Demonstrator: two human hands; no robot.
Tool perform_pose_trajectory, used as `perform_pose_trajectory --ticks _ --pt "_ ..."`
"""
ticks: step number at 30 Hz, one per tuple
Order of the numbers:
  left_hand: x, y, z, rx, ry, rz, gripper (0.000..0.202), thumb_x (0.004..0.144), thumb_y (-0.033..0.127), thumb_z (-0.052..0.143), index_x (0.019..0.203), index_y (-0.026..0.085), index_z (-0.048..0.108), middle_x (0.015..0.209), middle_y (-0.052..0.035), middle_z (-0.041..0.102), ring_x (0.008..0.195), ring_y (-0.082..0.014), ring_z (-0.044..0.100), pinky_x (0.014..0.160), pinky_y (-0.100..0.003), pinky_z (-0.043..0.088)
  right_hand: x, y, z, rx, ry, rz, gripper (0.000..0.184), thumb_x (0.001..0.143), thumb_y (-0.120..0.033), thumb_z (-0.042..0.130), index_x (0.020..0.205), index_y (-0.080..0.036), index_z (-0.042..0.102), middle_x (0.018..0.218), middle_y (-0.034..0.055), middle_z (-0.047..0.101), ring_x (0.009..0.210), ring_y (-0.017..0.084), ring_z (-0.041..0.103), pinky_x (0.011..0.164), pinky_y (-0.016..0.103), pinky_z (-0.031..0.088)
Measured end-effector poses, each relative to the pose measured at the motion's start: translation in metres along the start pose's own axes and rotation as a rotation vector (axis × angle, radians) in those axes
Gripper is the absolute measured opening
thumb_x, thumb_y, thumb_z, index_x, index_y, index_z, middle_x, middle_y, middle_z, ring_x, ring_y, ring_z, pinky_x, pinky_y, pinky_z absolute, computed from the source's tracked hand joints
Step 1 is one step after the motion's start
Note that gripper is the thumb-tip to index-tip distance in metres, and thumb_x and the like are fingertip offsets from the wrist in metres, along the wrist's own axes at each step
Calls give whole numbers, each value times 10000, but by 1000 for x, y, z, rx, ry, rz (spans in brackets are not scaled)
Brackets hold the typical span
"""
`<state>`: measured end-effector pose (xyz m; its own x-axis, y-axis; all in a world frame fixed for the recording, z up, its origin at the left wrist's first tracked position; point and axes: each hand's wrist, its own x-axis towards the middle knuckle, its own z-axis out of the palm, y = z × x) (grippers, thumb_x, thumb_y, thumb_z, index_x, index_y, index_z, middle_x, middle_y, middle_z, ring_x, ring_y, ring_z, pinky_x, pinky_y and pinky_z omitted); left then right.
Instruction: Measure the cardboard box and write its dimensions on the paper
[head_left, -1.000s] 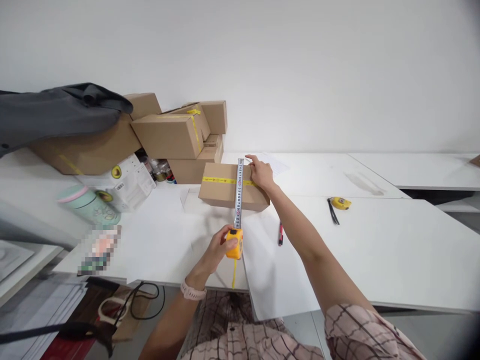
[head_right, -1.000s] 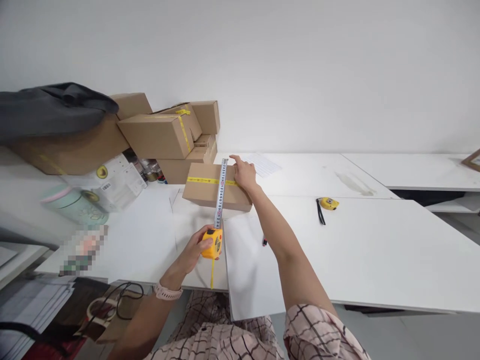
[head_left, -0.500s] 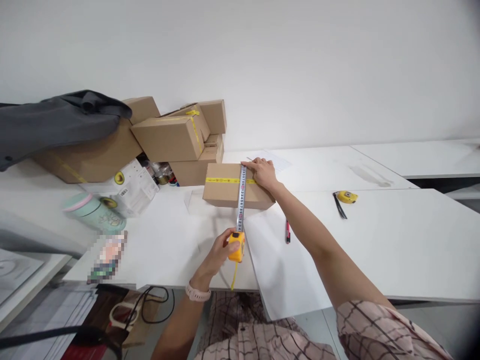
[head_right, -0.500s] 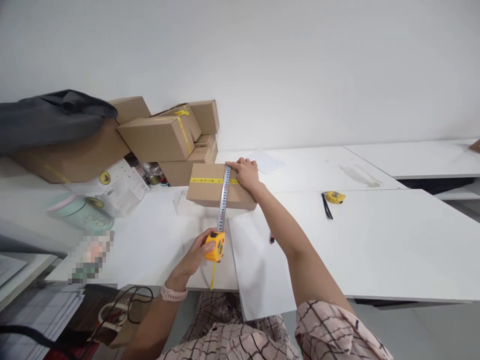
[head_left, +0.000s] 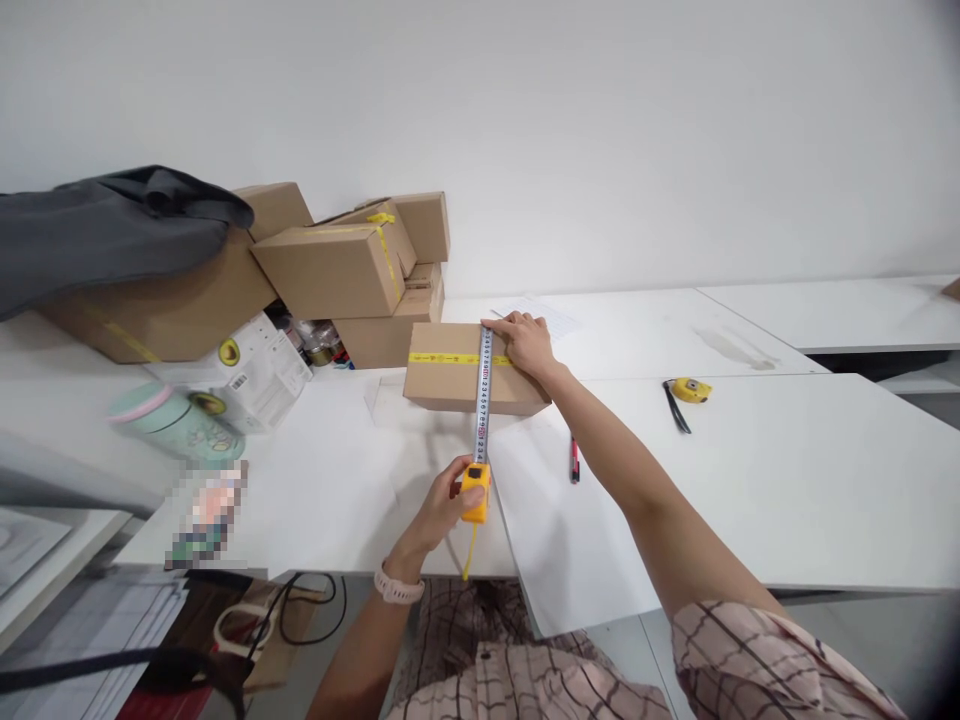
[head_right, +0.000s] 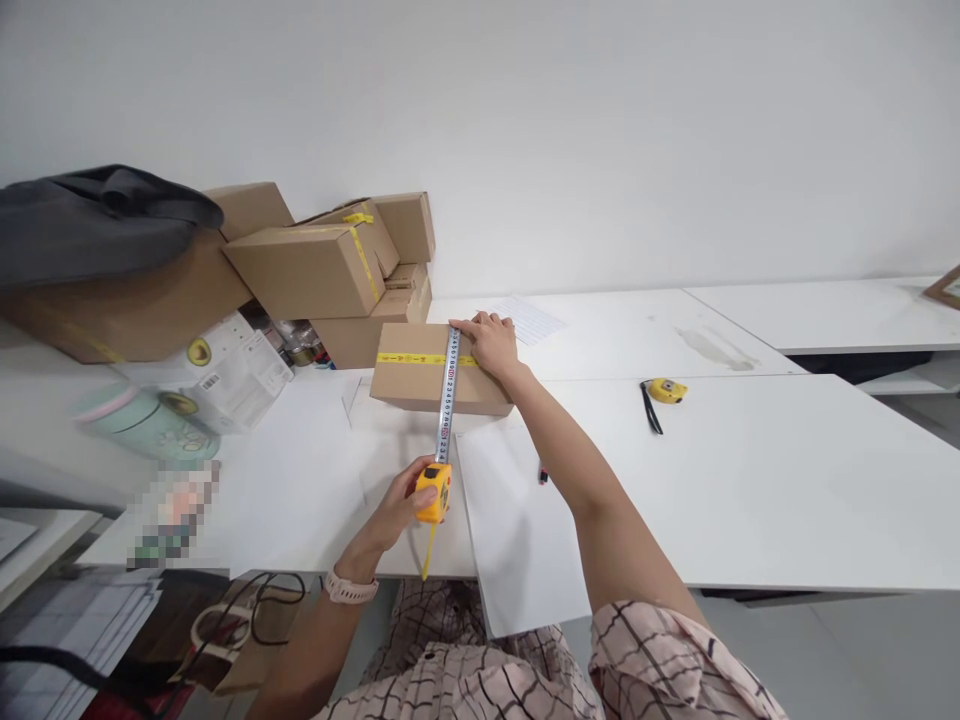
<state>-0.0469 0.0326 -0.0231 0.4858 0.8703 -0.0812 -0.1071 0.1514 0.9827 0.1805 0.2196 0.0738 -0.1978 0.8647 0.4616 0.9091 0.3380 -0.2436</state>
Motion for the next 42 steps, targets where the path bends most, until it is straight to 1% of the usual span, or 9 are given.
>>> perform_pose_trajectory --ticks 5,8,12,15,21,31,34,37,42 --pt "-21 15 -1 -43 64 -20 597 743 537 791 1203 202 613 1071 -93 638 746 -182 652 614 -304 565 -2 0 -1 -6 13 -12 610 934 -90 327 1427 -337 587 1156 102 634 1000 266 503 878 404 301" --pt "-47 28 -13 -62 146 103 711 684 572 811 1260 206 612 1237 -149 635 740 -211 682 612 -340 589 -9 -2 -4 -18 24 -9 607 965 -106 284 1504 -289 495 1118 113 654 987 265 506 873 398 310" --pt "-56 40 -41 -20 477 348 718 676 563 805 1277 245 574 1415 -135 550 796 -220 699 661 -367 619 -27 -10 -8 -30 84 -16 487 1044 -254 262 1388 -244 607 1179 128 670 1089 281 499 1001 450 271" --pt "-33 41 -62 6 645 350 665 679 521 798 1214 231 532 1226 -96 634 759 -200 692 667 -369 618 -44 -16 -9 -34 141 28 468 1054 -428 310 1363 -258 617 1271 130 643 1191 316 447 1049 508 254" --pt "3 25 -68 -36 535 236 583 687 496 768 1125 197 526 979 -26 628 726 -174 667 682 -360 609 -80 -17 -1 -34 143 -24 562 992 -560 441 1455 -253 531 1375 146 549 1274 338 389 1013 472 368" --pt "-12 1 -52 66 570 151 644 682 522 770 1176 196 516 981 -31 633 745 -187 665 688 -353 592 -139 -8 36 90 119 -2 431 1005 -378 455 1407 -279 575 1403 110 569 1374 288 427 1215 572 174" --pt "-38 11 -34 285 457 133 658 683 443 801 1248 218 551 1003 -44 651 818 -209 650 684 -315 571 -151 -13 10 279 206 143 437 1026 -411 387 1402 -285 569 1392 105 592 1348 274 470 1161 535 311" --pt "-65 19 -3 565 134 4 573 732 347 761 1272 256 591 1012 -46 661 842 -220 637 703 -313 558 -171 -9 -26 647 242 319 555 1044 -515 225 1513 -285 411 1320 111 638 1035 220 647 868 391 539" --pt "-74 18 44 757 -240 -81 553 690 277 723 1236 263 638 1047 -40 663 826 -217 626 738 -310 532 -217 6 -61 949 301 518 565 991 -643 337 1408 -291 487 1002 63 705 535 137 512 481 295 454"
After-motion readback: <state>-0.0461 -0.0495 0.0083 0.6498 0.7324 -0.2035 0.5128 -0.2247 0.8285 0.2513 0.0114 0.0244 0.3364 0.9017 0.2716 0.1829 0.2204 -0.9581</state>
